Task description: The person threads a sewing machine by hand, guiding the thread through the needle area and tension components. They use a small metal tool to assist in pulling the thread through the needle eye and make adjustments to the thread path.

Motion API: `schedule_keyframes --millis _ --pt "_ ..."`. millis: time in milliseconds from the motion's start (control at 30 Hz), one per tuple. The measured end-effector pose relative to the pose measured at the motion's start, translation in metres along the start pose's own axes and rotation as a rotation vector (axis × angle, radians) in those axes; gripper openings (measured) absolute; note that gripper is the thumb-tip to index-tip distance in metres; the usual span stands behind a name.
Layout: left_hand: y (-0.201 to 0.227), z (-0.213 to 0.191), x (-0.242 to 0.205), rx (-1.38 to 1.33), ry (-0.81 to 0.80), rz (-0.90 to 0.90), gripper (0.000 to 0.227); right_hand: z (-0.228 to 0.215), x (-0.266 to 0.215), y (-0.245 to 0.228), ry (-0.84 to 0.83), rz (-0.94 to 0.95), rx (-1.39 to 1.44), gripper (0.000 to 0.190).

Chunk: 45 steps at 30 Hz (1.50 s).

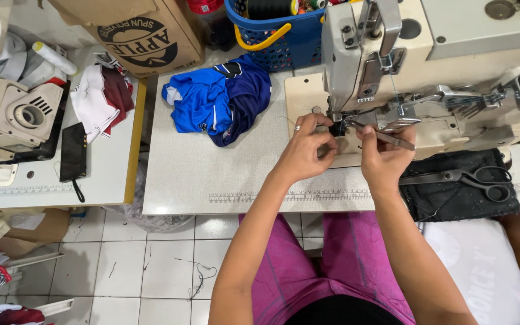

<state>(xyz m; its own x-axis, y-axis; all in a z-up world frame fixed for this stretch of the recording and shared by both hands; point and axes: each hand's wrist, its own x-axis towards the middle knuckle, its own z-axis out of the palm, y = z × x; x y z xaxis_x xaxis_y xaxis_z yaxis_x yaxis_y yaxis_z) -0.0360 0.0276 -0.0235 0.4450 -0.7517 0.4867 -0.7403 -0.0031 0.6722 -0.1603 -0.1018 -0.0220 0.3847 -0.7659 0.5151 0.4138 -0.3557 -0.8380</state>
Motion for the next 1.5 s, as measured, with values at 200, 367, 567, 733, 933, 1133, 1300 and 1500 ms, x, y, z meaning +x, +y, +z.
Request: schedule_keyframes --millis 200,367,567,733,933,1133,1300,1500 --pt "-0.002 0.000 -0.001 -0.006 -0.004 0.040 0.014 -0.005 -0.003 0.007 0.019 -0.030 0.051 0.028" --pt "0.001 -0.002 0.000 -0.015 0.007 0.046 0.014 -0.002 0.000 0.002 0.007 -0.040 0.023 0.026" --pt "0.036 -0.027 0.002 -0.041 -0.073 0.080 0.006 -0.006 -0.002 0.009 -0.043 -0.065 -0.012 0.027" --pt "0.065 -0.036 -0.011 -0.118 -0.169 0.161 0.007 -0.030 -0.020 0.000 -0.105 -0.078 -0.212 0.023" --pt "0.032 -0.021 -0.029 -0.073 -0.181 0.193 0.009 -0.042 -0.015 -0.038 -0.254 -0.253 -0.551 0.016" --pt "0.033 -0.058 -0.023 0.415 -0.134 0.205 0.039 -0.052 -0.013 -0.047 -0.327 -0.215 -0.599 0.017" --pt "0.009 -0.073 -0.018 0.608 -0.215 0.109 0.035 -0.053 -0.020 -0.040 -0.316 -0.159 -0.583 0.015" --pt "-0.014 -0.042 -0.017 0.913 0.208 0.105 0.030 -0.059 -0.020 -0.042 -0.305 -0.094 -0.538 0.016"
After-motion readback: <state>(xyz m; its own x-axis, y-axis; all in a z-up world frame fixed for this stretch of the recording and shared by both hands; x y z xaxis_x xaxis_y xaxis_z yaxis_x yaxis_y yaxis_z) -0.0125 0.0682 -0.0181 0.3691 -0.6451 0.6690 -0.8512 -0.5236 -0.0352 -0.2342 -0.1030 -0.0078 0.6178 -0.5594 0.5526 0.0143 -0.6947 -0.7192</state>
